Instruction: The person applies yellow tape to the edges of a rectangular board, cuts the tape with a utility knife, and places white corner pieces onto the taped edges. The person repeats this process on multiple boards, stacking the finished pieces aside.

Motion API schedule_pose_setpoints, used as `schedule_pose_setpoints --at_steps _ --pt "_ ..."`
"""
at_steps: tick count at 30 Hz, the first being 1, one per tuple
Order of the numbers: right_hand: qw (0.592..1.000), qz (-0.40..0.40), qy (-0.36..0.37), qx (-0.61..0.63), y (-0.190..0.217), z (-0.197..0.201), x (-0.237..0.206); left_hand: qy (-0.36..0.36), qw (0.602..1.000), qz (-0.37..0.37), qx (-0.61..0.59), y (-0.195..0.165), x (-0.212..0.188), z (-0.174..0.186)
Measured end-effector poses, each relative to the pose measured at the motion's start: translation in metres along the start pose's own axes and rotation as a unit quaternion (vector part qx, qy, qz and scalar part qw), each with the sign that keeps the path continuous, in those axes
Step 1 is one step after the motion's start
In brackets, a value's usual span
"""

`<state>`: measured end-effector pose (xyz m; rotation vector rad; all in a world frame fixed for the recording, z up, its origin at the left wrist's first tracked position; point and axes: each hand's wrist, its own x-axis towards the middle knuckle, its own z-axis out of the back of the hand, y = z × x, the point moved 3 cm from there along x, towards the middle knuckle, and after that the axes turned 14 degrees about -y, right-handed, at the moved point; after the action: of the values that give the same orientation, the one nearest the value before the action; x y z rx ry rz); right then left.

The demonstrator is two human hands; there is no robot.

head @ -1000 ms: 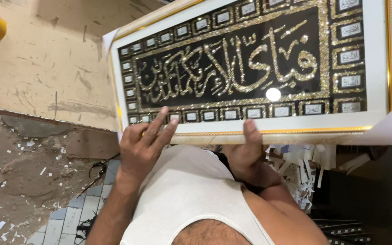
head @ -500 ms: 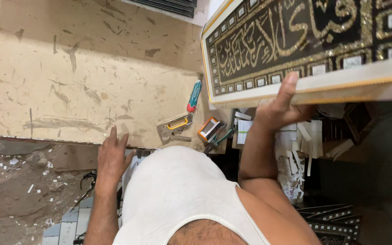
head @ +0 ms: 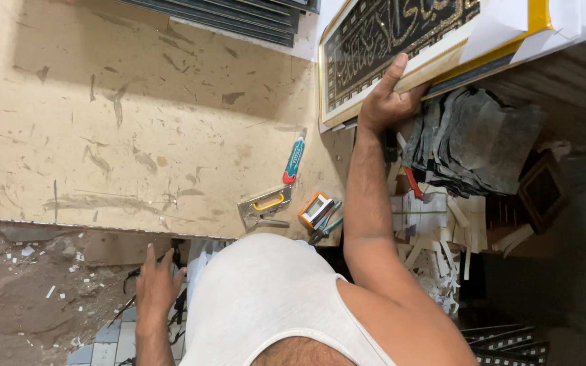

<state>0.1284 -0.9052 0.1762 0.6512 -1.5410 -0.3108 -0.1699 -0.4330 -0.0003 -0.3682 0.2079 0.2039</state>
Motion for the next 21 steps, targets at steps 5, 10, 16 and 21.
schedule_pose_setpoints --at_steps 5,10,16,21 --pt "1.0 0.013 -0.015 -0.011 -0.019 0.003 0.003 0.091 0.995 0.041 0.027 0.014 -0.005 -0.022" --pt "0.998 -0.047 -0.012 -0.025 -0.021 0.022 -0.012 0.126 0.991 0.043 0.017 0.018 -0.002 -0.041" --pt "0.967 -0.053 0.074 -0.24 -0.022 0.061 -0.073 0.155 0.986 0.058 0.027 0.023 0.001 -0.051" --pt "0.89 -0.358 0.203 -0.197 -0.011 0.052 -0.107 0.19 0.978 0.077 0.046 0.031 0.002 -0.045"
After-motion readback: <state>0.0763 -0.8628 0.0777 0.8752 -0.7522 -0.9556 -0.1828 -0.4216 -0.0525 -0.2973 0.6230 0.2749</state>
